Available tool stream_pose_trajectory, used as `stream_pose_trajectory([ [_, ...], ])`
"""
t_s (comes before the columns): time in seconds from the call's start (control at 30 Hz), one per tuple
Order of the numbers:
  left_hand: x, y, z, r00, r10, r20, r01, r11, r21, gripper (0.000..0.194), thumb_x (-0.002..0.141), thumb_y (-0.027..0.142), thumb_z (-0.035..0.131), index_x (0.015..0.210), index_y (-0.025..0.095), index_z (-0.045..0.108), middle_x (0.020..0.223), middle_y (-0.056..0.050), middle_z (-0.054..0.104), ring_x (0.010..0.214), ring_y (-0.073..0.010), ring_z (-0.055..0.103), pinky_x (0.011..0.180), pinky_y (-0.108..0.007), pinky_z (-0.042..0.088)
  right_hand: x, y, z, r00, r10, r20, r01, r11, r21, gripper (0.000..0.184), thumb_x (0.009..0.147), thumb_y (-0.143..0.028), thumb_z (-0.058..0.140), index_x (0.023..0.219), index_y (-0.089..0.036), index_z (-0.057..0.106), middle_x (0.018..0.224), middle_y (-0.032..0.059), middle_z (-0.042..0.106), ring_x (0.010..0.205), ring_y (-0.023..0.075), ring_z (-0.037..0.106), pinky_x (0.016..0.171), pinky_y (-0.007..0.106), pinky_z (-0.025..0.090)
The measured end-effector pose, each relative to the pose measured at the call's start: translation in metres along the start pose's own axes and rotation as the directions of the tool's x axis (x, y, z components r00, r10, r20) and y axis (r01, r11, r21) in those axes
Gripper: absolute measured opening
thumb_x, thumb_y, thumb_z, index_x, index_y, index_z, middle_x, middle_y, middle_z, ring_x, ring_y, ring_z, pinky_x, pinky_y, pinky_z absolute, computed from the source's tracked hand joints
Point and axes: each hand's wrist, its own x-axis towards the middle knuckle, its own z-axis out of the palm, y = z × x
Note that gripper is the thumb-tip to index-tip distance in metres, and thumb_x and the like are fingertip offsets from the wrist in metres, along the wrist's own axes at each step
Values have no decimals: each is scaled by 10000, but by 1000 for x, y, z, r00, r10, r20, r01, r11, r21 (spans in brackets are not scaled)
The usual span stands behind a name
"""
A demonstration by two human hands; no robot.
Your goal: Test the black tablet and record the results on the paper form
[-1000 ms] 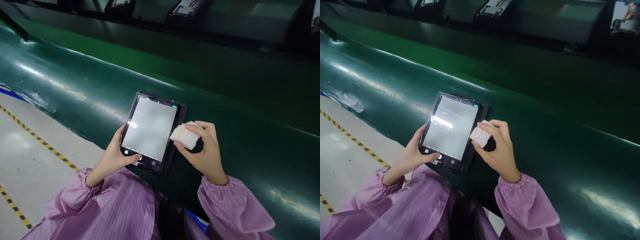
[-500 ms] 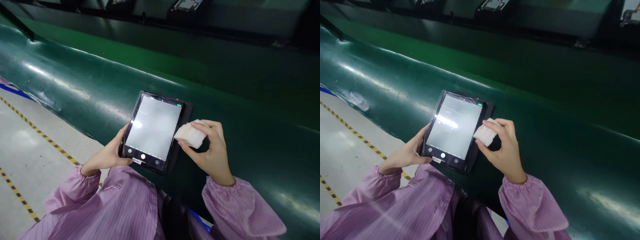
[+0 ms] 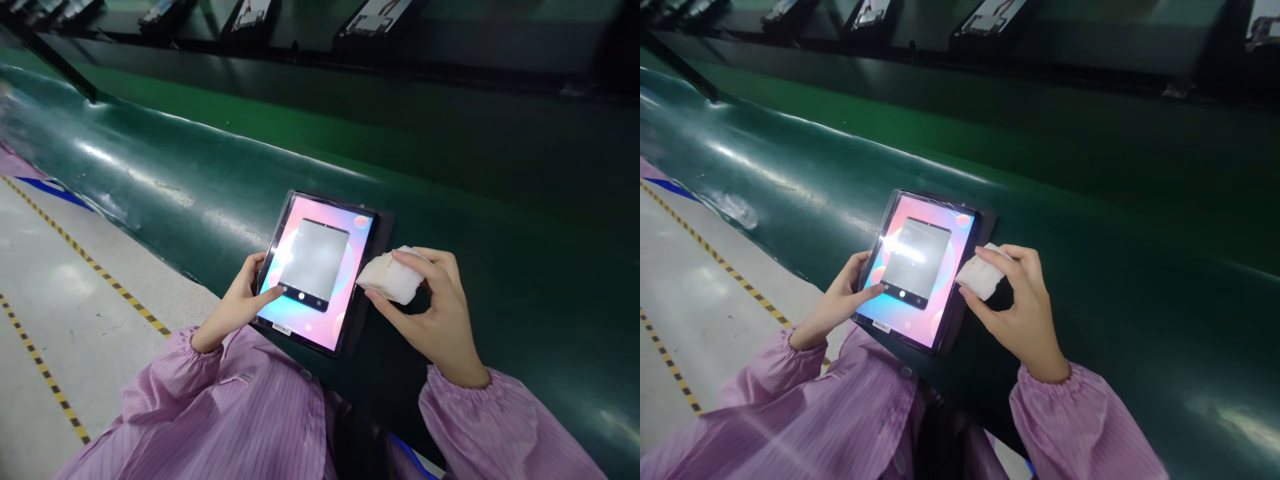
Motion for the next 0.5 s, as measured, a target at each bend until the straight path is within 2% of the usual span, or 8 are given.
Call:
stream_pose_trajectory([
  [0.13,0,-4,-1,1000,27,4,-27,1000,0,572,873,352,766,1350,228,476,1366,-85,595,1263,-250,581,1006,-341,508,-1,-1,1,1000,30,-2,-30,1000,7,547,847,-319,803,1354,-291,599,1213,98,555,1128,303,601,874,471,571],
  [0.23,0,-4,-2,1000,10,-9,-10,1000,-27,486,903,346,699,1334,232,505,1371,-71,601,1288,-256,561,1004,-335,500,-1,6,-2,997,62,-46,-60,997,39,658,818,-323,828,1421,-312,563,1243,100,550,1156,308,590,901,499,566],
  [0.3,0,-2,-2,999,-19,-45,17,999,-44,413,918,349,648,1302,242,542,1384,-52,600,1307,-253,545,992,-319,500,-1,15,-8,985,82,-150,-79,996,31,776,765,-329,865,1466,-330,532,1273,109,538,1184,326,582,881,506,572],
  [0.4,2,2,0,993,-62,-99,56,997,-61,361,909,370,619,1246,244,584,1363,-37,616,1297,-251,550,965,-306,505,-2,32,-20,934,123,-336,-142,989,-30,939,663,-355,919,1502,-345,496,1343,139,509,1196,372,590,850,557,575],
  [0.5,3,6,3,993,-76,-90,69,994,-83,389,852,356,656,1215,236,587,1290,-39,652,1232,-250,590,959,-312,505,-2,46,-30,893,169,-417,-225,970,-89,1053,575,-379,953,1513,-353,476,1410,164,485,1204,419,594,841,618,572],
])
